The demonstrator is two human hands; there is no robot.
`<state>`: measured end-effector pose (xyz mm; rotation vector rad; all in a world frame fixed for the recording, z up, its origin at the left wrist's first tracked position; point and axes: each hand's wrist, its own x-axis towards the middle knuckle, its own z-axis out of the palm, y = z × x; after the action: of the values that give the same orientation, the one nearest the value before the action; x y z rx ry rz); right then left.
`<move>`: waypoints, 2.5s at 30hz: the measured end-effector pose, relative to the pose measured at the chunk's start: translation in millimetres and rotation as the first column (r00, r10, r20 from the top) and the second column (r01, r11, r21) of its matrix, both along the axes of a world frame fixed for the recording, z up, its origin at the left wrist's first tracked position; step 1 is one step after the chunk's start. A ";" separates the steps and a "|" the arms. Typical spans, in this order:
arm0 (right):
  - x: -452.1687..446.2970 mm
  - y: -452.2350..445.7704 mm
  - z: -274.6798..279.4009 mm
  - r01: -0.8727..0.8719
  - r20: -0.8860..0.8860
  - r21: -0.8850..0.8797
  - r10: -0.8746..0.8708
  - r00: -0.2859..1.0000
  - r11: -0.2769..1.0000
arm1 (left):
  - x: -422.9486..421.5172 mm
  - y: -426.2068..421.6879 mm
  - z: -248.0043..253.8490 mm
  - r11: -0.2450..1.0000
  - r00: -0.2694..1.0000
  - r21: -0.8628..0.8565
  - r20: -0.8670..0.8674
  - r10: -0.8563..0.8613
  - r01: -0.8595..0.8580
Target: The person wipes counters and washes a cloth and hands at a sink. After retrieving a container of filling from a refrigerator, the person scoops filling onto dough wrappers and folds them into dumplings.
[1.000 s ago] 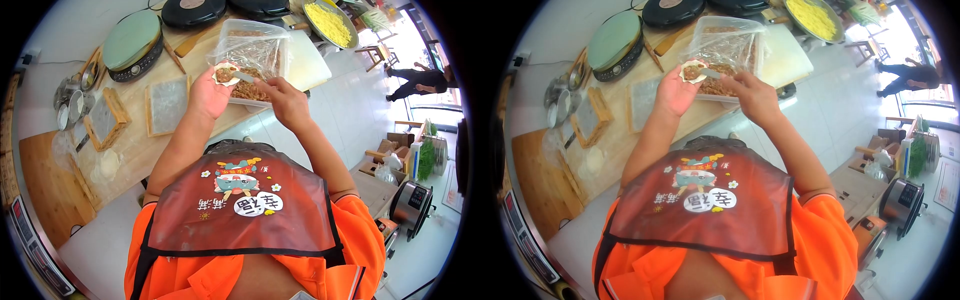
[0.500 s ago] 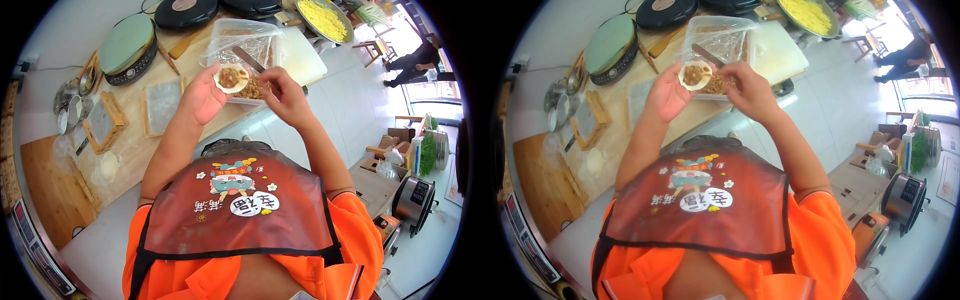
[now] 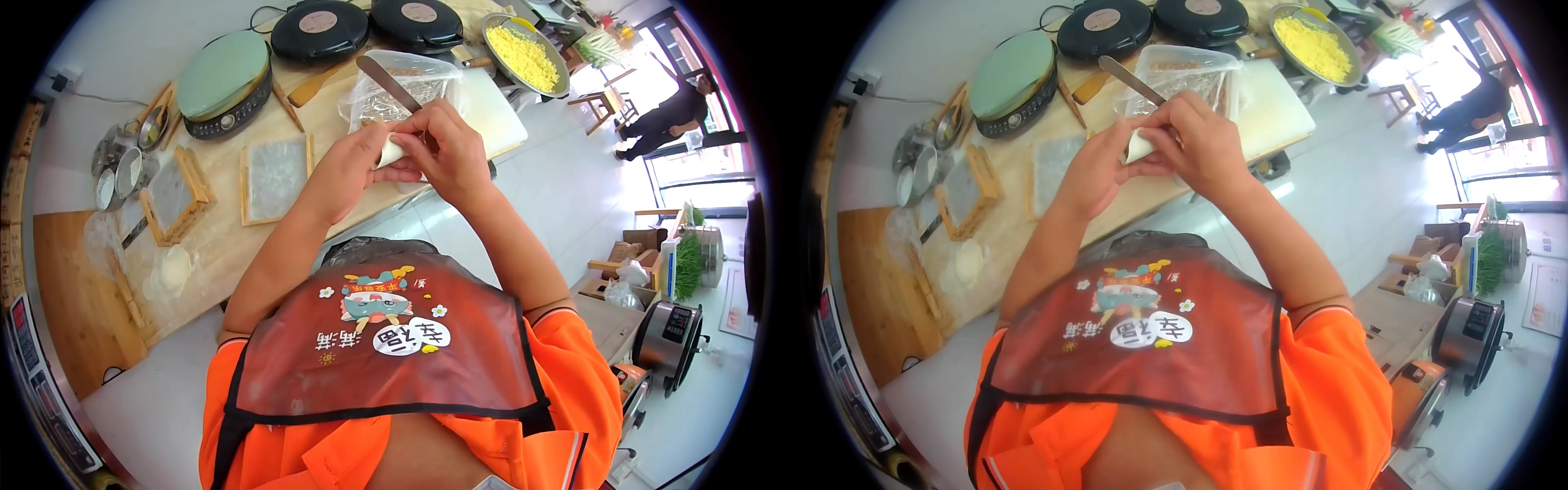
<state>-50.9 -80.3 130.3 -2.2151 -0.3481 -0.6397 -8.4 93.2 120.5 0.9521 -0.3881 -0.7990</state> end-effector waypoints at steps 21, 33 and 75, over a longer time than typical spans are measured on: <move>-39.4 40.3 80.7 -0.042 -0.019 0.294 0.050 0.999 0.955 | -14.0 12.1 60.2 0.951 0.476 -0.083 0.851 0.223 -0.297; -47.3 25.9 56.1 0.144 0.154 0.121 -0.162 0.975 0.982 | -16.2 -1.9 33.6 0.908 0.549 -0.019 0.791 0.270 -0.418; -147.7 -193.8 -84.5 0.362 -0.400 0.838 0.009 0.916 0.408 | 11.0 32.9 -84.1 0.984 0.941 0.071 -0.288 0.178 -0.165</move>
<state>-198.6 -274.1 45.7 -1.2184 0.3978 -0.3679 2.6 126.1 36.4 0.8807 -0.0276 -0.7775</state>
